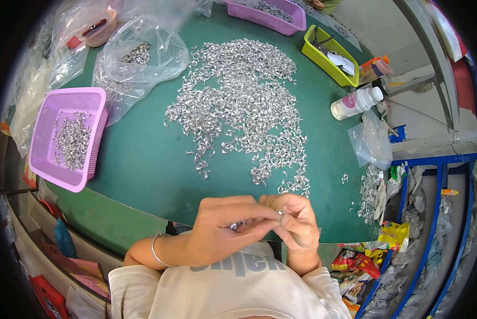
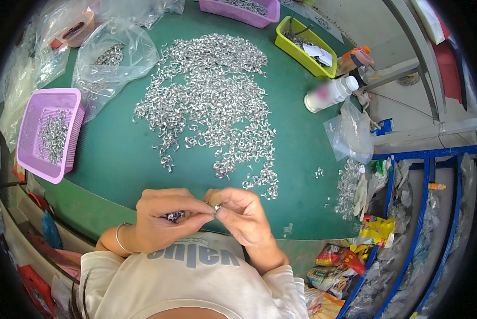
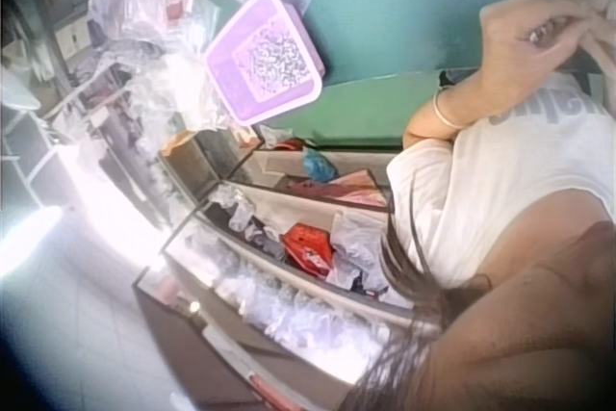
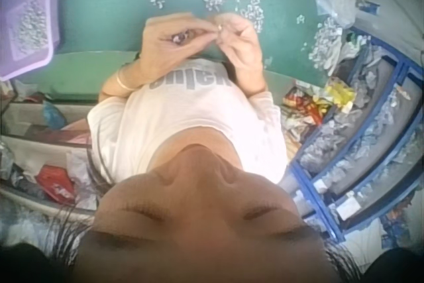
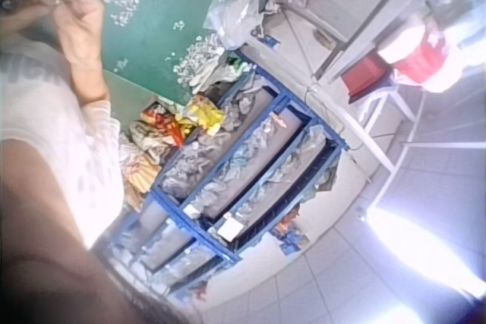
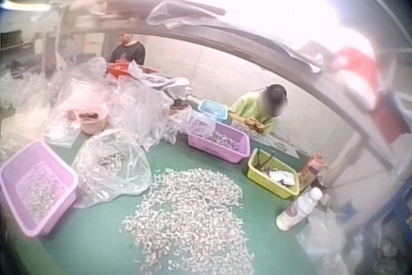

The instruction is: The person picks up small silver metal components from a large pile, fits them together by hand, and places the assembled pieces into a purple plastic tray.

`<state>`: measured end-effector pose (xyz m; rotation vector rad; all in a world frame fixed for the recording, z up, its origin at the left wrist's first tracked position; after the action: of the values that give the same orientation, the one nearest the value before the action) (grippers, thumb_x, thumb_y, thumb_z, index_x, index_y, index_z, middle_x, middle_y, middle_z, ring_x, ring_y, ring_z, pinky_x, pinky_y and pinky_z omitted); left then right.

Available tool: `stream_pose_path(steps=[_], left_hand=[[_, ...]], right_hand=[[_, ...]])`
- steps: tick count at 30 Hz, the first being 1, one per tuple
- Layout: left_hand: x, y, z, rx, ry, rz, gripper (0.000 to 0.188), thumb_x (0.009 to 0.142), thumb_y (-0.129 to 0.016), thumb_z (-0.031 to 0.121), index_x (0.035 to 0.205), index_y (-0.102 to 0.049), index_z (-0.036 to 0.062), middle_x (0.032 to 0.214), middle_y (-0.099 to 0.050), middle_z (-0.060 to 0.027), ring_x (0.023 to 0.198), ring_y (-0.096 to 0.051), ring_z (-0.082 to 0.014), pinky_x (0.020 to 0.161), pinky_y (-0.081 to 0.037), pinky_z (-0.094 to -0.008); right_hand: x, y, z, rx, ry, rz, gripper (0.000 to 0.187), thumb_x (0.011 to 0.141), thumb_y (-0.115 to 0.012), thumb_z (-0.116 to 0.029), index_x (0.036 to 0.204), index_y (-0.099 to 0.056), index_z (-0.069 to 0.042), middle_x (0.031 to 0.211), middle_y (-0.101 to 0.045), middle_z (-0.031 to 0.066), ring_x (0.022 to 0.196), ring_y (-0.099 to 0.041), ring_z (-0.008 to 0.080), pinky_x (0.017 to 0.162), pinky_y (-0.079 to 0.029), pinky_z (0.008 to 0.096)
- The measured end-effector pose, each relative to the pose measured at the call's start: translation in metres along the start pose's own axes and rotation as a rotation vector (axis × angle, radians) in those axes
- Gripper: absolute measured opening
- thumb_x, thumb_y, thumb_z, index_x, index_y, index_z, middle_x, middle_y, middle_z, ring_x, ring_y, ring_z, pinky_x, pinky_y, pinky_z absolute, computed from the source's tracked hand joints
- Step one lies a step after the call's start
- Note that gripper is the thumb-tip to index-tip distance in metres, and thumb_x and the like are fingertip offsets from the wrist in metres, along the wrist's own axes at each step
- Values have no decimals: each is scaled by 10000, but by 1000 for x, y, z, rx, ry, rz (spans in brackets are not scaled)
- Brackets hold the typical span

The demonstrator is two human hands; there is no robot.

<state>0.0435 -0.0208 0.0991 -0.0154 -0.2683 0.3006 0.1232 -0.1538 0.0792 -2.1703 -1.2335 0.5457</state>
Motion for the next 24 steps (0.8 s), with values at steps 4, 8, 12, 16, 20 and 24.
stream_pose_path(steps=[4, 8, 12, 16, 20, 24], left_hand=[[-1, 0, 0, 10, -3, 16, 165, 656, -670, -76, 802, -656, -1, 575, -544, -38, 466, -438, -68, 424, -318, -212], [-2, 1, -2, -26, 23, 19, 176, 658, -679, -70, 817, -649, 0, 586, -542, -37, 471, -436, -60, 424, -314, -213], [-4, 3, -3, -27, 22, -2, 189, 657, -684, -69, 828, -642, -1, 602, -544, -42, 482, -438, -58, 436, -319, -207], [-9, 4, -3, -166, 96, 88, 180, 661, -680, -68, 827, -638, -11, 617, -548, -40, 495, -440, -63, 451, -331, -204], [-8, 4, -7, -239, 115, 119, 177, 680, -668, -53, 849, -635, -17, 641, -565, -39, 507, -452, -58, 452, -343, -197], [-5, 6, -11, -195, 98, 12, 167, 703, -663, -26, 866, -639, -3, 674, -593, -52, 509, -461, -49, 449, -345, -190]], right_hand=[[0, -1, -2, -47, 23, 33, 152, 801, -575, -61, 886, -552, 62, 861, -553, 134, 819, -501, 195, 735, -384, 296], [-2, -2, -7, -306, 128, 100, 134, 777, -592, 3, 882, -555, 78, 848, -560, 135, 805, -503, 195, 701, -401, 294], [-1, -8, -13, -503, 272, 99, 138, 756, -607, 37, 874, -559, 91, 830, -569, 136, 793, -501, 201, 677, -412, 298], [-3, -11, -15, -609, 355, 68, 144, 746, -612, 41, 872, -564, 91, 824, -576, 138, 786, -504, 208, 675, -413, 304], [-3, -12, -12, -405, 234, 85, 135, 730, -629, 35, 845, -577, 84, 801, -585, 134, 763, -515, 216, 656, -418, 312], [1, -15, -15, -714, 388, 77, 130, 712, -657, 1, 800, -595, 73, 765, -600, 121, 727, -530, 222, 632, -424, 316]])
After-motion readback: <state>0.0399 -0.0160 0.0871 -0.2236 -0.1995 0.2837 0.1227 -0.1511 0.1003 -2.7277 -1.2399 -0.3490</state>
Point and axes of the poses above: each hand's wrist, its own x-axis towards the middle knuckle, its own y-axis out of the back of the hand, z = x × y, the point moved 2 cm from there along x, towards the middle knuckle
